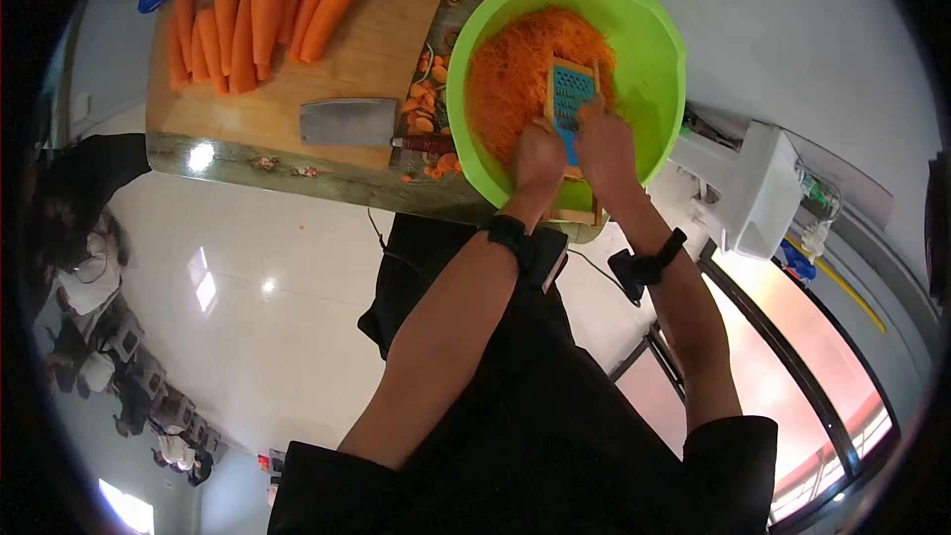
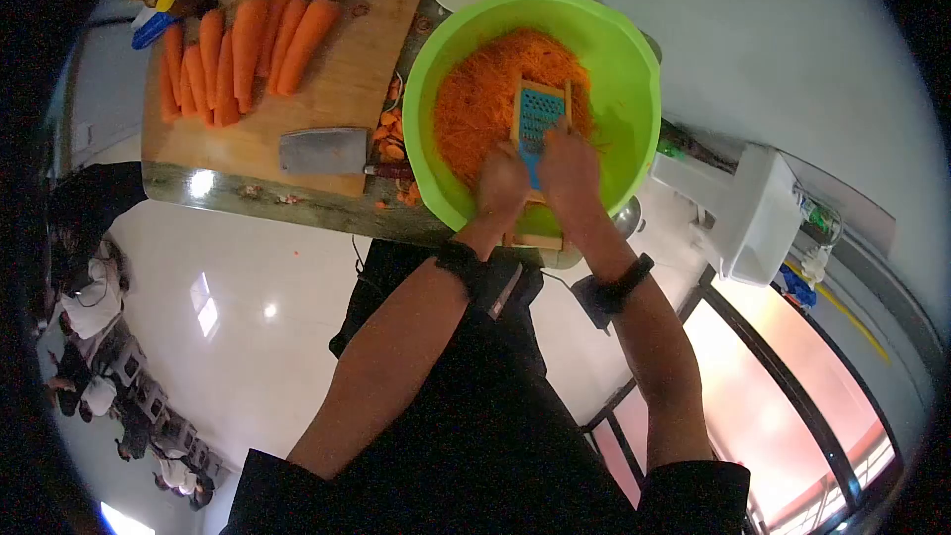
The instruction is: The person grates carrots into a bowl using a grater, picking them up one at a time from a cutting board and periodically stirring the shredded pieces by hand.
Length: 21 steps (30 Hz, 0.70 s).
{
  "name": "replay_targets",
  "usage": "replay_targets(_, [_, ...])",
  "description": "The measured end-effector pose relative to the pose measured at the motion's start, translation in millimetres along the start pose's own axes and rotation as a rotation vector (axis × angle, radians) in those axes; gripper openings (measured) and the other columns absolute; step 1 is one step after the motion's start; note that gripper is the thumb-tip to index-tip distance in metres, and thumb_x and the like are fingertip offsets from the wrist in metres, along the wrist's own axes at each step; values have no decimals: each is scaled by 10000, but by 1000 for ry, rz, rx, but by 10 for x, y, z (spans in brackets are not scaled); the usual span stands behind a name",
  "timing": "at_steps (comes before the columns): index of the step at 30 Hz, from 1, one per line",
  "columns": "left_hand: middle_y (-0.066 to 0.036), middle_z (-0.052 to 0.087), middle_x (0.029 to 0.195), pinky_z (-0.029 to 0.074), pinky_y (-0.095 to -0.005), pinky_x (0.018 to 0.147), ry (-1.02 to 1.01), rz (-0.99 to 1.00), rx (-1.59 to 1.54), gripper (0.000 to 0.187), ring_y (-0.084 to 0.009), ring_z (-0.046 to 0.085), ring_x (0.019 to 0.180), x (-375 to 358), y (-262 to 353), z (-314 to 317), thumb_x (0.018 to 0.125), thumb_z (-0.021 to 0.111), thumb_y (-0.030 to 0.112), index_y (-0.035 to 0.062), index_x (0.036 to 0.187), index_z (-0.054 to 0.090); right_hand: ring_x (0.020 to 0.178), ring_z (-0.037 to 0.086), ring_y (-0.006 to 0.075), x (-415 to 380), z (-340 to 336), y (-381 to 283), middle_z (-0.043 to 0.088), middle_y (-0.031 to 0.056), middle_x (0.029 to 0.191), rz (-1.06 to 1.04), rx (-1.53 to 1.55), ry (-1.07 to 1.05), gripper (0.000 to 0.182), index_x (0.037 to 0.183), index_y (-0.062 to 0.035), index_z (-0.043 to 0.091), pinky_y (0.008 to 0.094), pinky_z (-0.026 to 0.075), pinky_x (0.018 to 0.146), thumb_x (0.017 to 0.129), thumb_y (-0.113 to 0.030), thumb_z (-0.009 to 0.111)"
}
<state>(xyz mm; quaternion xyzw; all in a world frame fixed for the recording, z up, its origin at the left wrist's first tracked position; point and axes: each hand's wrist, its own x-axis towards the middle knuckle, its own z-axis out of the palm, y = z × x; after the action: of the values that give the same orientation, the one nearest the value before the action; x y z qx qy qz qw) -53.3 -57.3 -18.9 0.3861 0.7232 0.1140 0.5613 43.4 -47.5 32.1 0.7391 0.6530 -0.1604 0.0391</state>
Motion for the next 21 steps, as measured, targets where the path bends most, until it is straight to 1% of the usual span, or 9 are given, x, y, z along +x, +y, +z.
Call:
replay_targets(2, [-333, 634, 796, 507, -555, 651, -12, -16, -24, 528, -484, 639, 766, 42, -44, 10, 1004, 360, 279, -92, 753, 641, 747, 660, 422, 175, 99, 65, 658, 251, 796, -90, -71, 84, 180, 957, 29, 560, 501, 537, 667, 838, -104, 570])
replay_targets(4, [-326, 628, 758, 509, -542, 615, 107, 238, 61, 544, -484, 631, 710, 67, -213, 113, 1013, 350, 283, -83, 714, 621, 783, 678, 401, 372, 148, 85, 678, 226, 840, -174, -135, 156, 195, 952, 33, 614, 486, 557, 708, 817, -101, 571])
replay_targets(7, [-317, 616, 708, 508, -522, 577, 98, 266, 27, 542, -475, 624, 666, 12, -180, 76, 1019, 359, 276, -54, 657, 592, 848, 677, 400, 756, 58, 94, 680, 231, 884, 100, -115, -168, 236, 1002, 47, 609, 491, 553, 755, 824, -104, 571])
replay_targets(11, [-302, 597, 647, 507, -516, 545, 112, 66, -31, 522, -453, 617, 609, 38, -116, 134, 1021, 372, 261, -28, 633, 570, 860, 659, 427, 919, 128, 252, 662, 268, 883, 0, -159, -170, 240, 966, 45, 584, 509, 535, 753, 839, -158, 601])
replay_targets(13, [-255, 638, 915, 561, -481, 662, -60, 278, 332, 191, -402, 672, 797, 86, -184, 65, 921, 497, 96, -47, 999, 596, 844, 643, 449, 980, 80, 296, 646, 294, 858, -41, -125, -115, 251, 944, 20, 555, 525, 518, 723, 847, -199, 629])
replay_targets(16, [-243, 641, 900, 567, -477, 657, -111, 80, 295, 210, -396, 673, 803, 85, -92, 59, 945, 466, 108, -44, 1009, 596, 826, 661, 340, 978, -33, 436, 667, 210, 861, -134, -38, -223, 292, 968, 10, 578, 424, 528, 705, 868, -254, 654])
replay_targets(18, [-220, 608, 725, 540, -465, 569, 142, 299, 330, 271, -369, 633, 653, 157, -376, 313, 970, 464, 172, -25, 842, 599, 777, 632, 185, 952, -58, 502, 642, 75, 855, 415, 787, -390, 235, 929, -40, 628, 328, 525, 685, 870, -264, 664])
replay_targets(19, [-197, 574, 550, 513, -452, 481, 396, 515, 355, 425, -342, 593, 502, 189, -495, 430, 996, 461, 235, -6, 675, 603, 777, 632, 185, 876, -104, 507, 642, 75, 855, 420, 790, -382, 235, 929, -40, 628, 328, 525, 685, 870, -264, 664])
replay_targets(21, [-211, 606, 718, 541, -455, 539, 150, 349, 295, 287, -365, 632, 641, 241, -487, 396, 975, 483, 211, -23, 857, 599, 775, 579, 120, 630, -226, 508, 582, 26, 843, 485, 1256, -410, 173, 924, -63, 608, 279, 490, 687, 899, -230, 647])
